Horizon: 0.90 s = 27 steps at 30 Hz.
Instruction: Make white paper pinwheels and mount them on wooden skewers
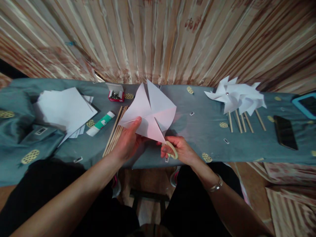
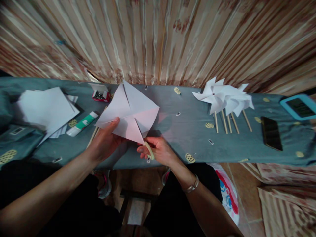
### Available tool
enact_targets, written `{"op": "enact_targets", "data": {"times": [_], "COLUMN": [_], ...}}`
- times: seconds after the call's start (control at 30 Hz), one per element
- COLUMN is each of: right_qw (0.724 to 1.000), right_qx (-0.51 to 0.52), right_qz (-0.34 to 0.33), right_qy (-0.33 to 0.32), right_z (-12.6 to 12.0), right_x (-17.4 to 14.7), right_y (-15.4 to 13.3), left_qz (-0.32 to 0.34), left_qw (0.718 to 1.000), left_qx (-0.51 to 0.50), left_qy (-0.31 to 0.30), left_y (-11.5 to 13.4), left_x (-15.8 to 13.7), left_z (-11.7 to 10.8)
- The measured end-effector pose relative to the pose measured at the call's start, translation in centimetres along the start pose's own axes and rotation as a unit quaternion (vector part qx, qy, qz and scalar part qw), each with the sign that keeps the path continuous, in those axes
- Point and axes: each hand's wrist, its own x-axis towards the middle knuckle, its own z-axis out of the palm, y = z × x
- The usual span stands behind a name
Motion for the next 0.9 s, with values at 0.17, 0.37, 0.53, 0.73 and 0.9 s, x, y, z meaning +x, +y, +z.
{"op": "enact_targets", "data": {"times": [0.17,0.37,0.53,0.73,0.9], "right_qw": [1.000,1.000,1.000,1.000,0.999], "right_qx": [0.006,0.011,0.018,0.020,0.012], "right_qz": [-0.002,0.002,0.002,0.012,0.012], "right_qy": [0.003,0.012,0.015,-0.015,-0.041], "right_z": [-0.01,0.11,0.16,0.06,-0.20], "right_x": [0.06,0.14,0.18,0.02,-0.32], "right_y": [0.16,0.08,0.05,-0.10,-0.19], "left_qz": [0.004,0.000,-0.002,0.008,0.025], "left_qw": [1.000,1.000,1.000,1.000,0.999], "left_qx": [-0.008,-0.009,-0.001,-0.014,-0.016], "left_qy": [0.002,-0.002,0.007,0.007,0.018], "left_y": [0.01,0.09,0.23,0.10,0.60], "left_x": [0.01,-0.03,-0.20,0.02,0.40], "left_z": [0.02,0.00,0.16,0.07,-0.13]}}
